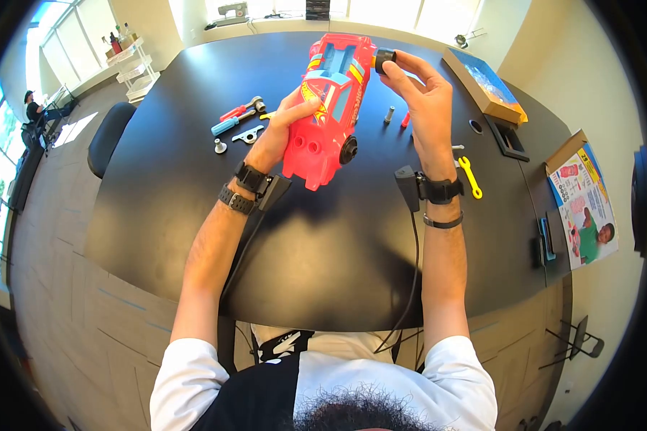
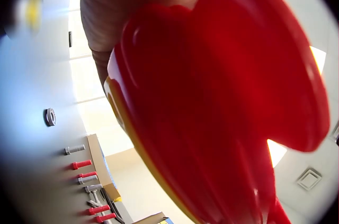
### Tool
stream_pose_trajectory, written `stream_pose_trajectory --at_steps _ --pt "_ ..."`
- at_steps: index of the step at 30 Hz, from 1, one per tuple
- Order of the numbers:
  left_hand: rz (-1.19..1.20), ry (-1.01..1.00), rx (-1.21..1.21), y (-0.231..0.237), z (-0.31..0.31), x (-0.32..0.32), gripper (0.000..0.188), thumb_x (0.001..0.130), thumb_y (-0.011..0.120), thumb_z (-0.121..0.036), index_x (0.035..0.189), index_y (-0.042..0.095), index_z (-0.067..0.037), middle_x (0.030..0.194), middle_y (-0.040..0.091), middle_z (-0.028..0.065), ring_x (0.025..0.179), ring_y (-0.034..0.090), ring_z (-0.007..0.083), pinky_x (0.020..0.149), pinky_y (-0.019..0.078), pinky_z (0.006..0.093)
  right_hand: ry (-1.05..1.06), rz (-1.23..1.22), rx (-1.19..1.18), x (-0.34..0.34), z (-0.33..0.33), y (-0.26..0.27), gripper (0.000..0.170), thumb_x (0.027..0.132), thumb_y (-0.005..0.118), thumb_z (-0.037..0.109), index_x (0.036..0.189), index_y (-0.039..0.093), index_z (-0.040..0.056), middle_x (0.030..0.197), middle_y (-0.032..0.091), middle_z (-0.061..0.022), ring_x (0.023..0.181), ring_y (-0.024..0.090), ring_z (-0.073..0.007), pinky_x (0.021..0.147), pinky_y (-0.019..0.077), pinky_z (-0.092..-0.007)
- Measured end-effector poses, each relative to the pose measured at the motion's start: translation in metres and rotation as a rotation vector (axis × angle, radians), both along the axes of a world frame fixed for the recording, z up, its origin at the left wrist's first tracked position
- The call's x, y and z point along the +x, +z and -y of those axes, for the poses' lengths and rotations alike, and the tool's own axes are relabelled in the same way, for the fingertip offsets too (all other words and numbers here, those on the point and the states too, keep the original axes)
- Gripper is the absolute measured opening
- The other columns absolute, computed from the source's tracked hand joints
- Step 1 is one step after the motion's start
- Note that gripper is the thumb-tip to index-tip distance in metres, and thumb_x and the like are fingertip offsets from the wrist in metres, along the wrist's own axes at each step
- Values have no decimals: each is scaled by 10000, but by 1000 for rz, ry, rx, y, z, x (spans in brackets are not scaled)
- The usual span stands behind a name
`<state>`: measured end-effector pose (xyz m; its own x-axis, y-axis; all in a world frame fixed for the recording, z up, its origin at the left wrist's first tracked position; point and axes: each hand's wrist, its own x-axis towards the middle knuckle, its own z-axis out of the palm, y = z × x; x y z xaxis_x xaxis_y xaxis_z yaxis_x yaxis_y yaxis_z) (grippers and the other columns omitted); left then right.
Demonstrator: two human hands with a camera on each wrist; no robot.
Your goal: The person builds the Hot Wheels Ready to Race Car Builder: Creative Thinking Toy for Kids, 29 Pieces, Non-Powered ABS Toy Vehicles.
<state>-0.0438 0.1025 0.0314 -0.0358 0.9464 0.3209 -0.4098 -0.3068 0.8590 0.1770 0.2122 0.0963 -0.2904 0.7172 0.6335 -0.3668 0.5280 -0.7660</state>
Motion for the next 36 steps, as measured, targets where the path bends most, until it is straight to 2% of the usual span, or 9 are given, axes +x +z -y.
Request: stream_pose_trajectory --at_steps 12,17,21,24,27,29,31,33,36 --pt "42 -63 -60 -11 -3 -1 649 1027 695 -350 1533 481 -4 1347 685 140 1151 732 208 958 625 353 -37 69 26 -7 -2 -8 398 926 898 171 1221 753 -52 1118 805 -132 971 795 -196 855 625 -294" --pt "115 -125 -61 -4 2 2 671 1033 653 -440 1495 511 25 1322 707 176 1131 745 244 960 629 383 -221 206 86 -9 9 -4 437 1013 801 390 1080 803 -42 891 810 -100 789 787 -158 665 596 -268" --pt "225 25 -96 6 7 -2 662 1051 619 -467 1481 527 28 1315 712 189 1119 749 266 958 630 400 -135 450 -72 -3 -11 -9 543 1058 704 492 969 827 -29 793 788 -94 694 766 -148 587 564 -270" --pt "337 22 33 1 -4 -17 628 1078 593 -472 1467 544 19 1302 716 181 1104 750 264 940 633 403 -259 600 -23 -19 -26 -24 483 1045 709 446 921 836 -3 827 805 -136 730 788 -215 655 600 -322" --pt "401 7 55 8 -2 -18 608 1078 602 -468 1446 556 14 1286 725 169 1081 753 258 930 635 401 -337 737 323 -43 -80 -77 309 999 736 310 957 833 20 882 811 -173 832 802 -309 769 627 -398" --pt "411 -4 59 7 -3 -22 598 1077 607 -463 1437 562 12 1276 729 166 1070 755 255 928 635 401 -312 1019 397 -56 -97 -99 192 945 745 208 1007 830 48 945 806 -198 919 782 -381 887 624 -459" --pt "424 -6 61 6 -2 -25 588 1076 613 -459 1428 567 10 1266 734 162 1060 756 252 925 635 401 -323 1122 441 -67 -121 -137 199 947 719 145 1090 816 46 1043 798 -202 1032 760 -386 965 602 -477" --pt "439 -17 58 5 -2 -25 585 1072 623 -451 1426 570 12 1256 738 162 1059 757 249 927 634 399 -290 995 663 -69 -138 -169 238 958 698 114 1166 791 46 1140 760 -213 1162 706 -397 1034 565 -478" --pt "425 -19 65 7 -2 -25 581 1075 618 -449 1425 571 12 1262 736 163 1058 757 244 930 634 397 -252 1192 594 -67 -131 -159 264 960 696 97 1207 770 39 1172 730 -218 1211 669 -414 1061 538 -495"
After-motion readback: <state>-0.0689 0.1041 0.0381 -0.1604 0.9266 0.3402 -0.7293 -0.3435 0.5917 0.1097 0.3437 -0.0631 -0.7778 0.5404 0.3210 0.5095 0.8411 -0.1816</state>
